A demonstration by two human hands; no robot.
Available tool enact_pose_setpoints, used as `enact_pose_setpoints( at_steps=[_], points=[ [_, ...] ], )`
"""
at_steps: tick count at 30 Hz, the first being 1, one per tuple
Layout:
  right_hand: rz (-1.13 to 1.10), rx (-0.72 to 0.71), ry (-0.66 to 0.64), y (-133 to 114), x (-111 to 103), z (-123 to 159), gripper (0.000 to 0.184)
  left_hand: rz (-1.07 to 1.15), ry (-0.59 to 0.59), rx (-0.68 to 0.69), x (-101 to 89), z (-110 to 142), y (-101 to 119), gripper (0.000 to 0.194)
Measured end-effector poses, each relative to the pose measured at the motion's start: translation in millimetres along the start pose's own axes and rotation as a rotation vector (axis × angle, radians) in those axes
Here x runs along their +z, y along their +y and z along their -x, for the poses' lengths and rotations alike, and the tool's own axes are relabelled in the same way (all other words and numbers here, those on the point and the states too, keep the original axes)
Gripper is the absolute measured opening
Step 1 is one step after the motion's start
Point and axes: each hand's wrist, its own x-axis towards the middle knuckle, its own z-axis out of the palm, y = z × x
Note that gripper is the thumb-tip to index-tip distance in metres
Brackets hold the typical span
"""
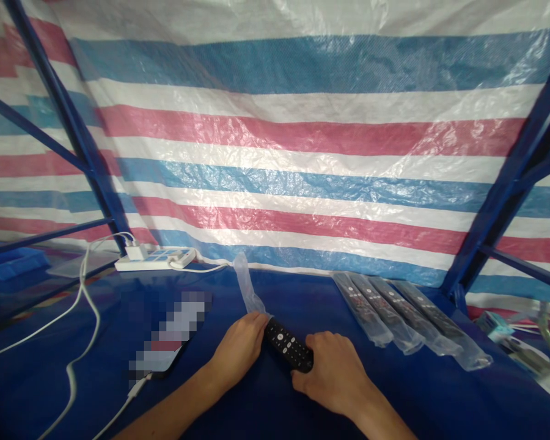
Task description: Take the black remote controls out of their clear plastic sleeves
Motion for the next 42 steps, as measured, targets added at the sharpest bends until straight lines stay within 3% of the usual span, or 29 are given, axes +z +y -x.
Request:
enact_pose_setpoints(
  at_steps=[6,11,18,27,31,35,38,42],
  points=[
    [-0.022,-0.021,0.071,1,1,-3,0.013,0.022,0.072,-0.061,-0.9,-1,-1,0.03],
    [-0.036,0.005,0.088,-1,3,-3,0.013,0.008,0.064,-0.125,-4.8,-1,-3,0.028],
    [-0.005,-0.063,0.099,-8,16,-4,0.01,-0.012,0.032,0.004,-2.6,1,-1,0.029],
    [-0.019,0.064,0.091,-24,24,-15,0.019,0.044,-0.055,0.175,9.4,12,24,0.028],
    [-0.108,-0.044,0.072,-13,18,-15,0.023,0.09,0.014,0.107,9.5,12,20,0.029],
    [-0.272,-0.19,-0.033,6,10,-12,0.023,0.165,0.097,0.087,8.7,9,12,0.028],
    [-0.32,-0.207,-0.071,12,7,-13,0.017,0.221,0.136,0.115,9.3,9,10,0.026],
    [-0.286,-0.202,-0.024,9,11,-15,0.019,0.297,0.139,0.176,10.3,11,10,0.024]
  ],
)
